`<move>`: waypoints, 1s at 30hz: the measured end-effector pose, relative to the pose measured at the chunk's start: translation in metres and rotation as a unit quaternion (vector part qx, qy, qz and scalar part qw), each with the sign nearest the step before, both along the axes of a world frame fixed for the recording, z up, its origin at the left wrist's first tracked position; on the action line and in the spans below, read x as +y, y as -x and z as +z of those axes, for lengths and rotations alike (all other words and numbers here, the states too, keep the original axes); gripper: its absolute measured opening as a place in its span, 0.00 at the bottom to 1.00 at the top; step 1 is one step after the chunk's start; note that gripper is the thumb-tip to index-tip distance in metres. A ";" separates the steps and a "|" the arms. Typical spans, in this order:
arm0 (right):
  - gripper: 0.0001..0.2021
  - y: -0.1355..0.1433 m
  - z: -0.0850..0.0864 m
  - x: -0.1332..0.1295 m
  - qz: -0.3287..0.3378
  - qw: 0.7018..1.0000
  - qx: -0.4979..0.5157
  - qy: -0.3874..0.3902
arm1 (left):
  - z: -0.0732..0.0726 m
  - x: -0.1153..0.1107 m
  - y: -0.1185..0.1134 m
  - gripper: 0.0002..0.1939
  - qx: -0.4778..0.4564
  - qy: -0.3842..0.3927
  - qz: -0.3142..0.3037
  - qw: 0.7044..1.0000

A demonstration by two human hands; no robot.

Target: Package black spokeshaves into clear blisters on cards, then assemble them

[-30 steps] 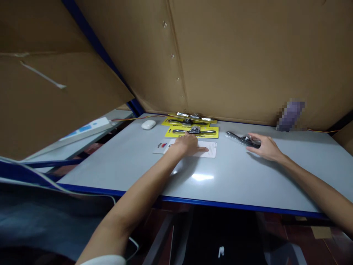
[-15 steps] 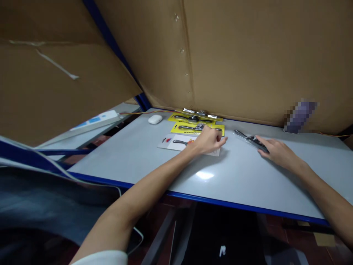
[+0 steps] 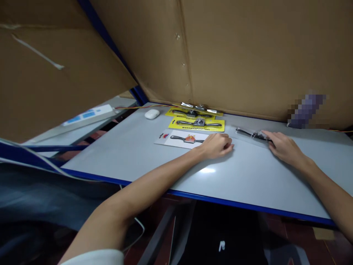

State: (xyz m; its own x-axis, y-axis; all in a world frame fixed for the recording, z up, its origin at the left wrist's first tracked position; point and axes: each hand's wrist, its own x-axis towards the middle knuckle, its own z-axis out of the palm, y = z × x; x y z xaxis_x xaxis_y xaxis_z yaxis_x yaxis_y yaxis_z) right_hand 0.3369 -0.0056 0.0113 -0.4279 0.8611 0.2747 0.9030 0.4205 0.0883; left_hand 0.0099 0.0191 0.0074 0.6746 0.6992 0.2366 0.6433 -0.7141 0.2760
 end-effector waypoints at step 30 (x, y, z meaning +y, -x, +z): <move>0.27 0.022 0.041 -0.033 0.040 0.971 0.054 0.229 | 0.014 -0.023 -0.018 0.22 0.087 -0.076 -0.035 0.993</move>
State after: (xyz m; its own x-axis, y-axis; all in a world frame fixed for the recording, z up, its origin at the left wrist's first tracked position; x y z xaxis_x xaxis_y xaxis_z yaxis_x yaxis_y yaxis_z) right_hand 0.3148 -0.0389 0.0526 -0.4878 0.8691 -0.0820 0.8598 0.4621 -0.2171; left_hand 0.0278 -0.0035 0.0215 0.7605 0.6137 0.2121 0.6187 -0.7840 0.0504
